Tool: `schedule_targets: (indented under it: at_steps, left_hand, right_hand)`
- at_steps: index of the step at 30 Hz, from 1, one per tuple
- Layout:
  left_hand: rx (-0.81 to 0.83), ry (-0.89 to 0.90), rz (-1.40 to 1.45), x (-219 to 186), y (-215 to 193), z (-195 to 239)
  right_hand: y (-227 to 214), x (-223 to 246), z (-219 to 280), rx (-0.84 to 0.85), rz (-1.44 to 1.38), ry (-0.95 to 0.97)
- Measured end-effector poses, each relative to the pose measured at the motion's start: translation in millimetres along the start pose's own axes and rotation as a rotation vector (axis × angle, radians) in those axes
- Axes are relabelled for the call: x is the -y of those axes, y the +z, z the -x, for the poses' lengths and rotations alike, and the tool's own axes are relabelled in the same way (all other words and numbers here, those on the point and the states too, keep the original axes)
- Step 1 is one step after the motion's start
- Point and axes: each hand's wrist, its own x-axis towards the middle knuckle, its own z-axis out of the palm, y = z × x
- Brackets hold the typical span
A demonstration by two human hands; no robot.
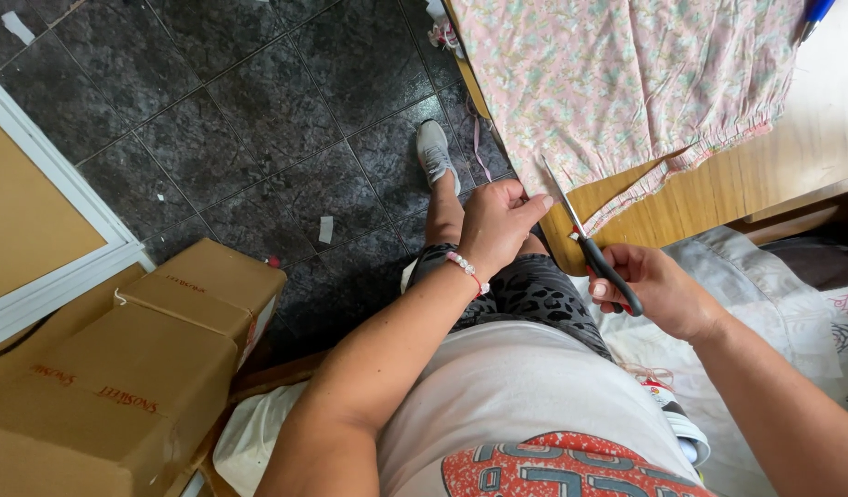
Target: The person uses scissors to cut a piece of light-colored floral fabric laid out on a wooden table. They trim the edges and cut a curved shape from the material, then fold the fabric to inspect the result.
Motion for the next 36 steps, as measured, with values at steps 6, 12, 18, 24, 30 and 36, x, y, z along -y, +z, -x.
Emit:
schedule_targets:
  at_steps: [6, 12, 18, 24, 30, 36]
  left_hand:
    - [0.010, -0.007, 0.038, 0.5, -1.0, -0.5]
    - [0.025, 0.002, 0.044, 0.3, -2.9, -1.3]
    - [0.043, -0.034, 0.008, -3.2, -4.9, -0.9]
    - [0.038, -0.019, 0.017, -2.4, -4.7, -0.3]
    - [0.077, -0.073, 0.051, -9.5, -7.6, 3.0]
    - [0.066, -0.052, -0.032, 7.6, -2.3, -3.9]
  right_hand:
    - [8.0, 20.0, -2.0, 0.018, -0.053, 0.004]
    - [9.6, 22.9, -5.3, 0.037, -0.044, -0.068]
    - [4.6, 14.9, -8.3, -0.004, -0.005, -0.064]
    - [7.1, 24.0, -7.6, 0.010, -0.012, -0.053]
    - [15.2, 42.4, -11.1, 0.018, 0.036, -0.073]
    - [17.9, 37.1, -17.7, -0.008, 0.039, -0.080]
